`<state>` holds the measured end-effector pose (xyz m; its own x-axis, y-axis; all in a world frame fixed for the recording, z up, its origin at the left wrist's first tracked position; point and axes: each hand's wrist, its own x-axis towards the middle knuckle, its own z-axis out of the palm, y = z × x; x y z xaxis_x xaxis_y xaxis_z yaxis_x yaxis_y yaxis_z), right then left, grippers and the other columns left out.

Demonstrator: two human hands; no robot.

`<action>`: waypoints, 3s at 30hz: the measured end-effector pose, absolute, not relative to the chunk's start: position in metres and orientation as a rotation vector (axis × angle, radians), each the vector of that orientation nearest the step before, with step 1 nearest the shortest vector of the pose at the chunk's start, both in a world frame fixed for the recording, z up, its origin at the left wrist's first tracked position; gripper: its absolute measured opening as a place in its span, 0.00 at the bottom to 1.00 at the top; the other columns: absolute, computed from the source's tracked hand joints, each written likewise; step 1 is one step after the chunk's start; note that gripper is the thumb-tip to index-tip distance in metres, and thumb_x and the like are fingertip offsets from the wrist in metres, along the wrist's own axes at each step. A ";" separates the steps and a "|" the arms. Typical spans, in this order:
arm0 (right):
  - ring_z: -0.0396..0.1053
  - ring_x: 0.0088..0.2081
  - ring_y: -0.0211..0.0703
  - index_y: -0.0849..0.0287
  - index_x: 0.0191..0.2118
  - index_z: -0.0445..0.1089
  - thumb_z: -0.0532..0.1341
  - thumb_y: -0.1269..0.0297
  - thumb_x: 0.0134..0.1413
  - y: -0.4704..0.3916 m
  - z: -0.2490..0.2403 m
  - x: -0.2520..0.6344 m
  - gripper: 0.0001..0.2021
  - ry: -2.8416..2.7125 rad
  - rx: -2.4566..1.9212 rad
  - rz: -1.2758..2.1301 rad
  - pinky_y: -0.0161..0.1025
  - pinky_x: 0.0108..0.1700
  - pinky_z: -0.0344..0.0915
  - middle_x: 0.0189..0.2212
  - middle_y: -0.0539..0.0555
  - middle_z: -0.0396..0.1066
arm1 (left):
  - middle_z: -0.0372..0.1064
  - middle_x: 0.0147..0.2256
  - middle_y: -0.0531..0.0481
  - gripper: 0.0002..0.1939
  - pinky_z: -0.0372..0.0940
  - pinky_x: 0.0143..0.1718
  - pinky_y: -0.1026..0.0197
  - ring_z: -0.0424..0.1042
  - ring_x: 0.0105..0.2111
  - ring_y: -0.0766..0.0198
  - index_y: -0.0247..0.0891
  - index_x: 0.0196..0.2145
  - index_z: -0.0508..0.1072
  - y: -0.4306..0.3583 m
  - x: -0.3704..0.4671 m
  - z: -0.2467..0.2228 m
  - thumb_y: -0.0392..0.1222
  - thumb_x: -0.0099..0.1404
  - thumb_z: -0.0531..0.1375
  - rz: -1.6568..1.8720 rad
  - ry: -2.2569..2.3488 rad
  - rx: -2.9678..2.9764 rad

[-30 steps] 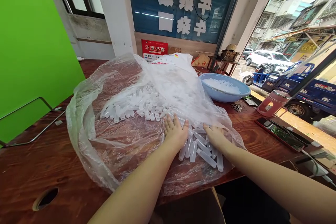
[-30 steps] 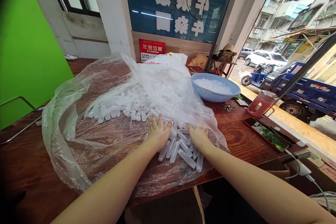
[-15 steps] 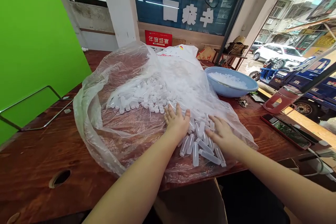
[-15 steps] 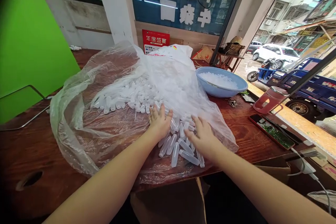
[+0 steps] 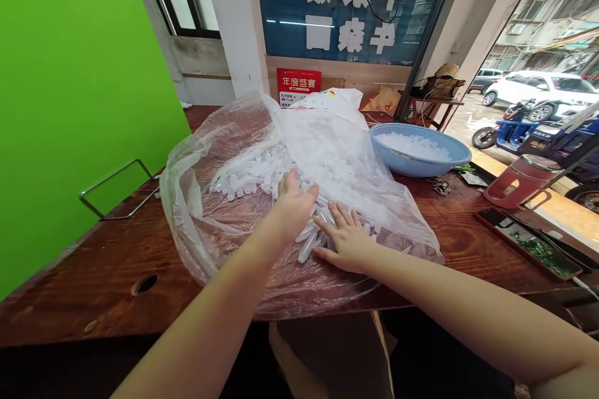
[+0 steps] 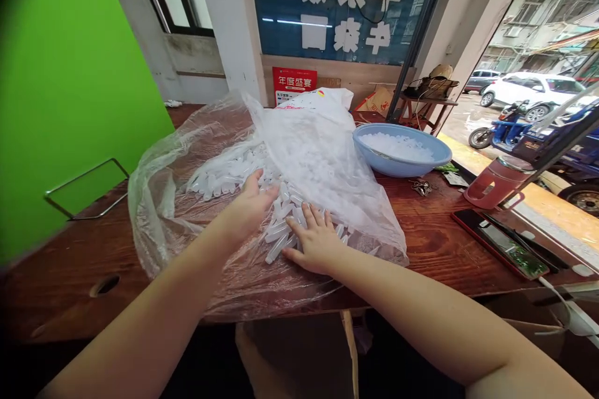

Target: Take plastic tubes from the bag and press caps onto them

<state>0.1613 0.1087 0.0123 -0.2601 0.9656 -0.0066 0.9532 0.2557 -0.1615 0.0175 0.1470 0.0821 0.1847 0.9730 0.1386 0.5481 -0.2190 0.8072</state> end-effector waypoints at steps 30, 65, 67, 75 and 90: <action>0.65 0.46 0.45 0.61 0.42 0.68 0.53 0.64 0.61 0.210 0.044 0.104 0.10 -2.504 -1.801 -0.170 0.46 0.48 0.61 0.41 0.55 0.69 | 0.72 0.40 0.40 0.13 0.60 0.44 0.51 0.69 0.42 0.51 0.35 0.45 0.66 0.097 -0.026 0.040 0.36 0.65 0.47 0.388 1.616 2.256; 0.67 0.43 0.41 0.54 0.46 0.67 0.54 0.69 0.59 0.057 0.045 0.155 0.11 -1.924 -1.020 0.740 0.39 0.45 0.67 0.40 0.56 0.68 | 0.71 0.41 0.48 0.16 0.62 0.46 0.60 0.68 0.42 0.60 0.42 0.48 0.70 0.072 -0.053 0.048 0.42 0.64 0.51 0.725 1.041 1.910; 0.67 0.44 0.40 0.52 0.48 0.67 0.52 0.70 0.60 0.057 0.049 0.159 0.13 -2.007 -0.958 0.730 0.39 0.45 0.67 0.42 0.55 0.67 | 0.71 0.41 0.49 0.16 0.62 0.45 0.61 0.68 0.42 0.60 0.43 0.48 0.70 0.074 -0.053 0.053 0.42 0.64 0.51 0.625 0.980 1.934; 0.69 0.42 0.38 0.53 0.50 0.67 0.51 0.66 0.61 0.058 0.057 0.170 0.14 -2.203 -0.975 0.849 0.34 0.42 0.66 0.40 0.54 0.69 | 0.72 0.37 0.49 0.12 0.62 0.39 0.61 0.69 0.37 0.60 0.40 0.41 0.72 0.075 -0.044 0.063 0.42 0.65 0.50 0.327 0.936 1.966; 0.68 0.37 0.42 0.58 0.42 0.66 0.50 0.61 0.60 0.050 0.041 0.153 0.12 -2.095 -1.333 0.884 0.37 0.39 0.63 0.35 0.55 0.70 | 0.67 0.42 0.44 0.12 0.62 0.46 0.55 0.66 0.44 0.57 0.36 0.45 0.63 0.072 -0.034 0.041 0.33 0.65 0.47 0.244 1.082 2.279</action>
<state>0.1534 0.0501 0.0411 -0.3953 0.9161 0.0672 0.5913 0.3097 -0.7446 -0.0339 0.0718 0.0414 0.6510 0.7542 -0.0861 0.6444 -0.4892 0.5877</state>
